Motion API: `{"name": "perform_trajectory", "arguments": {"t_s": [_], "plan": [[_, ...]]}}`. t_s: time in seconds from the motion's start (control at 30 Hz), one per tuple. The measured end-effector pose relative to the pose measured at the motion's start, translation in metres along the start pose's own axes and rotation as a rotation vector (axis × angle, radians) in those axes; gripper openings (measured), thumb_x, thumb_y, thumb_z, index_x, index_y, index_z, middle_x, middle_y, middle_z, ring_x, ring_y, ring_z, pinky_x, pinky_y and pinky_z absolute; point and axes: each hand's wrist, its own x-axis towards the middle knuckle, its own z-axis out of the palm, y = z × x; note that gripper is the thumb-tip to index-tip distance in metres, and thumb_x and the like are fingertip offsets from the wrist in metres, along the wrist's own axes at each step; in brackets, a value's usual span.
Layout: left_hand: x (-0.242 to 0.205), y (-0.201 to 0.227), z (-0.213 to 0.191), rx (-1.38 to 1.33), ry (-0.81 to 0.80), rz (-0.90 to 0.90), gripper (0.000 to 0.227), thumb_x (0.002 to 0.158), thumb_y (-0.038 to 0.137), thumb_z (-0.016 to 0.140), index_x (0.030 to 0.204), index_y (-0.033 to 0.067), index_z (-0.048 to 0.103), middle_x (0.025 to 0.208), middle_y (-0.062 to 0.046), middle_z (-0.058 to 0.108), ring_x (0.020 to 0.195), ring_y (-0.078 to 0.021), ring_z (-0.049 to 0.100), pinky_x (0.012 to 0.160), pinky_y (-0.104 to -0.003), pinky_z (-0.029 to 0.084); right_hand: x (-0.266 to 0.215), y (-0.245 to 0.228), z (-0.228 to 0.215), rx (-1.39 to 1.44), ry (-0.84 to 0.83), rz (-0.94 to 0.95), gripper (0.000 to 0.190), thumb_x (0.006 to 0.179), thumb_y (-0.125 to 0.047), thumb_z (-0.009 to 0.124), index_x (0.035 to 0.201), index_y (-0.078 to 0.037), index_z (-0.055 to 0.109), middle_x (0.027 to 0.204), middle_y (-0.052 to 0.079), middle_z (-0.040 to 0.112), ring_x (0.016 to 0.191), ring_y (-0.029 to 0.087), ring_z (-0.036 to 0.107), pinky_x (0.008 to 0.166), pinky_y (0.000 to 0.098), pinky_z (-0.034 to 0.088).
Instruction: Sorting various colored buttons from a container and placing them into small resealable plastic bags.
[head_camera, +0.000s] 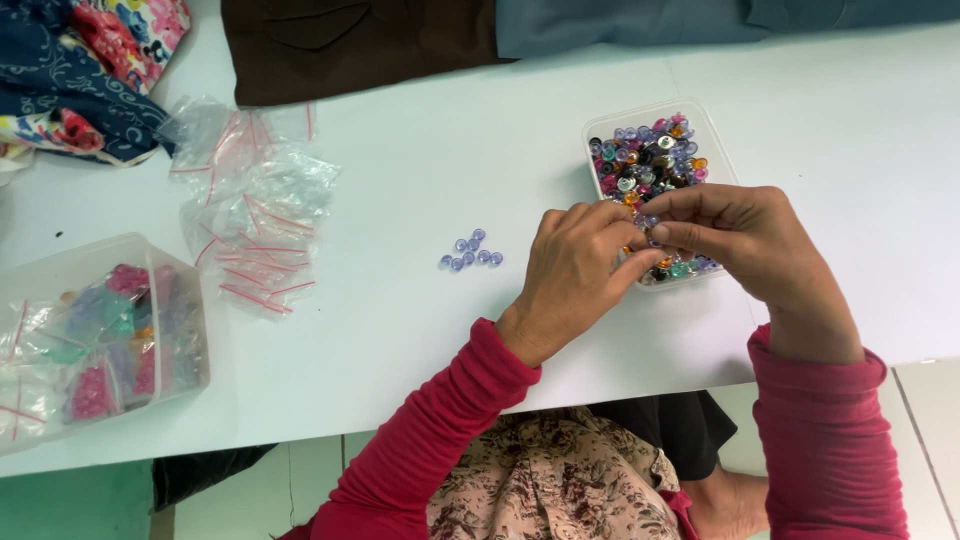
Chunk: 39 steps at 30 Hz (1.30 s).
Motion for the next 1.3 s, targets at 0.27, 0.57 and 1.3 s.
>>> {"name": "perform_trajectory", "arguments": {"t_s": [0.27, 0.57, 1.3], "plan": [[-0.04, -0.043, -0.07, 0.031, -0.079, -0.192, 0.018, 0.094, 0.029, 0.074, 0.092, 0.0114, 0.074, 0.094, -0.005, 0.068, 0.091, -0.0253, 0.072, 0.087, -0.042, 0.048, 0.034, 0.013, 0.089, -0.127, -0.055, -0.157, 0.027, 0.087, 0.0, 0.078, 0.114, 0.002, 0.076, 0.085, 0.014, 0.076, 0.077, 0.02, 0.075, 0.066, 0.0301, 0.063], [-0.079, -0.09, -0.112, 0.067, -0.025, -0.428, 0.012, 0.096, 0.024, 0.073, 0.1, 0.0133, 0.076, 0.092, -0.004, 0.071, 0.088, -0.0223, 0.073, 0.086, -0.04, 0.049, 0.06, -0.003, 0.149, -0.367, -0.111, -0.106, 0.026, 0.092, -0.001, 0.073, 0.118, -0.003, 0.077, 0.09, 0.014, 0.076, 0.081, 0.023, 0.073, 0.068, 0.0307, 0.059], [-0.121, -0.186, -0.185, 0.462, 0.529, -0.616, 0.033, 0.099, 0.01, 0.062, 0.131, 0.0168, 0.063, 0.123, -0.009, 0.058, 0.115, -0.0345, 0.061, 0.091, -0.052, 0.047, 0.174, -0.039, 0.326, -0.97, -0.284, -0.629, 0.04, 0.092, -0.005, 0.07, 0.132, -0.01, 0.071, 0.128, 0.014, 0.072, 0.127, 0.028, 0.064, 0.107, 0.0457, 0.049]]}}
